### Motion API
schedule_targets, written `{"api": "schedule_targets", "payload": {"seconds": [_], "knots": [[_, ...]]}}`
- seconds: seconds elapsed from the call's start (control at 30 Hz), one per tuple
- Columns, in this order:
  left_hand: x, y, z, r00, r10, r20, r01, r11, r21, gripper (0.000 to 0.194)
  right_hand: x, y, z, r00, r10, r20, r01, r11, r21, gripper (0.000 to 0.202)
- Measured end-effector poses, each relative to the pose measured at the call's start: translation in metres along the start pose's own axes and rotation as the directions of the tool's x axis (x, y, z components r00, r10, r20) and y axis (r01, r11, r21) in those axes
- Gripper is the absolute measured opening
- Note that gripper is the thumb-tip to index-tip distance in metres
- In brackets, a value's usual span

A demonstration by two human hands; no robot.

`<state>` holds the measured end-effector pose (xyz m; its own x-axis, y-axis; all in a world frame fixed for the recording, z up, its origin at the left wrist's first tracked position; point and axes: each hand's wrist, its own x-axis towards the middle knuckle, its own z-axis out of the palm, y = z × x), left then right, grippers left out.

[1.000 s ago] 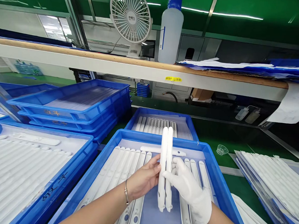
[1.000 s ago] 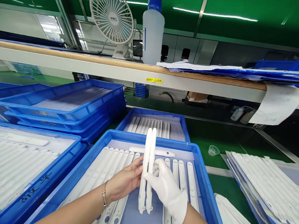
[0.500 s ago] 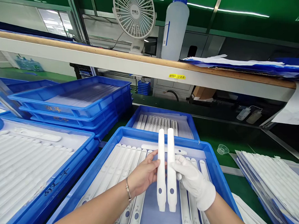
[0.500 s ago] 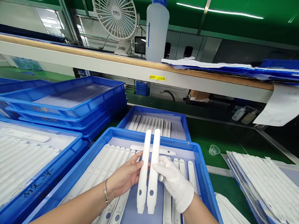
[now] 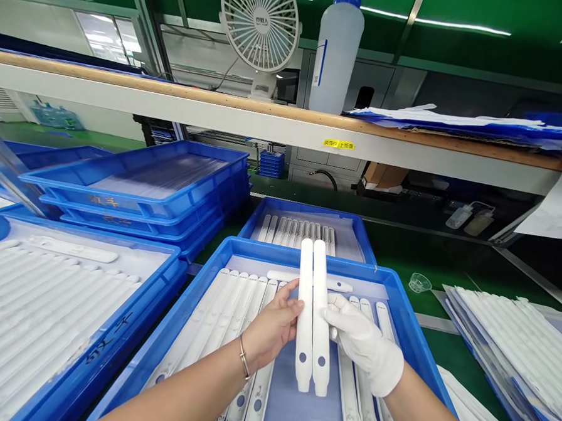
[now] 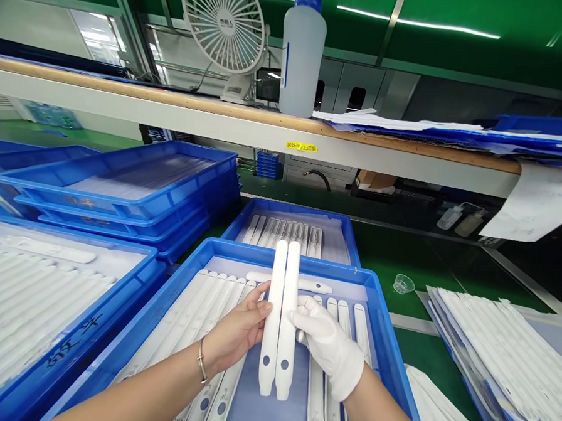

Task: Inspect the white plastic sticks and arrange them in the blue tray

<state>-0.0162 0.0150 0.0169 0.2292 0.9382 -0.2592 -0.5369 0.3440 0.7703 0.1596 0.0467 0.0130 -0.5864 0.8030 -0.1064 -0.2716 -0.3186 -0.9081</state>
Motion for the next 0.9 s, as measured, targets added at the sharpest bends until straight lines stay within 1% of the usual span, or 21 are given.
{"api": "schedule_targets", "payload": {"seconds": [0.13, 0.2, 0.43, 0.6, 0.77, 0.9], "knots": [[0.001, -0.003, -0.001, 0.997, 0.075, 0.035, -0.077, 0.995, 0.062, 0.065, 0.003, 0.001, -0.003, 0.995, -0.041, 0.092, 0.037, 0.998, 0.046, 0.027], [0.004, -0.005, -0.004, 0.992, 0.105, 0.065, -0.111, 0.99, 0.088, 0.064, 0.004, 0.0, -0.004, 0.993, -0.048, 0.111, 0.044, 0.998, 0.038, 0.029], [0.009, -0.008, -0.013, 0.976, 0.181, 0.119, -0.204, 0.954, 0.219, 0.063, 0.002, -0.003, -0.006, 0.998, -0.006, 0.058, 0.009, 0.999, -0.045, 0.035], [0.009, -0.008, -0.013, 0.978, 0.176, 0.117, -0.199, 0.951, 0.235, 0.065, 0.002, -0.003, -0.007, 0.999, 0.003, 0.052, 0.0, 0.998, -0.056, 0.034], [0.009, -0.008, -0.013, 0.986, 0.153, 0.071, -0.164, 0.963, 0.212, 0.065, 0.0, -0.003, -0.003, 0.999, 0.018, 0.033, -0.016, 0.997, -0.071, 0.037], [0.007, -0.006, -0.009, 0.992, 0.12, 0.036, -0.125, 0.977, 0.172, 0.068, -0.002, -0.001, -0.002, 1.0, 0.022, -0.021, -0.025, 0.985, -0.171, 0.041]]}}
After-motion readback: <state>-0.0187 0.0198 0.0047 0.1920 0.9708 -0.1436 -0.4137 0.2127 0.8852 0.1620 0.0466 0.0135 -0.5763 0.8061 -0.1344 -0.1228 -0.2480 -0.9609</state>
